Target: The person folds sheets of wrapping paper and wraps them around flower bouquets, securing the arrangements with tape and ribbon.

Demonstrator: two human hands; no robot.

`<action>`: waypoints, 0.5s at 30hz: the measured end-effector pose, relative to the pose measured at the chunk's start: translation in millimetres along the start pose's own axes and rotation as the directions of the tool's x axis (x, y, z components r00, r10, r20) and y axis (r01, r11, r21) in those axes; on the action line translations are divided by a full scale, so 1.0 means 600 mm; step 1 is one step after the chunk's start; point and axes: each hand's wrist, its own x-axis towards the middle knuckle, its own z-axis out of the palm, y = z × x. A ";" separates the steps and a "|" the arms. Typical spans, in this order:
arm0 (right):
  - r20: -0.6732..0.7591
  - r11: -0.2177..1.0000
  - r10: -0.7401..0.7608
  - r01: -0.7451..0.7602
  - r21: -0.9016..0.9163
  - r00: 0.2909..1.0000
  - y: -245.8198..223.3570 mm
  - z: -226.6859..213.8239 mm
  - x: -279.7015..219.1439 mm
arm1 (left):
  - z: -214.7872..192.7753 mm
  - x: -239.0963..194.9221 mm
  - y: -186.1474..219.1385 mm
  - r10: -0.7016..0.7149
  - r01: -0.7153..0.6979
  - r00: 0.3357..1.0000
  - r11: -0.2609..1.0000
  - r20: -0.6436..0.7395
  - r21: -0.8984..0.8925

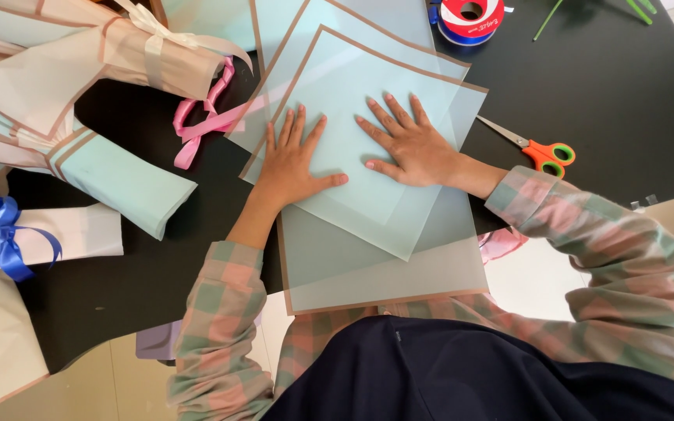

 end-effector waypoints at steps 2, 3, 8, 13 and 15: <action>0.000 1.000 0.006 -0.006 0.001 1.000 -0.001 -0.001 0.001 | 0.001 0.000 -0.003 0.005 -0.005 1.000 1.000 -0.003 -0.005; 0.016 1.000 0.005 -0.005 0.002 1.000 0.000 0.000 0.001 | 0.004 0.001 -0.004 0.013 -0.013 1.000 1.000 -0.018 -0.003; 0.039 0.999 -0.041 0.041 -0.018 0.998 0.020 -0.006 0.014 | 0.005 0.001 0.029 0.108 -0.105 0.989 0.994 -0.104 0.036; -0.121 0.943 -0.302 0.315 0.104 0.946 0.085 -0.083 0.094 | -0.010 -0.031 0.208 0.528 -0.570 0.584 0.807 -0.616 0.152; -0.007 0.983 -0.154 0.154 0.104 0.988 0.094 -0.121 0.126 | -0.048 -0.074 0.309 0.569 -0.634 0.483 0.752 -0.666 0.182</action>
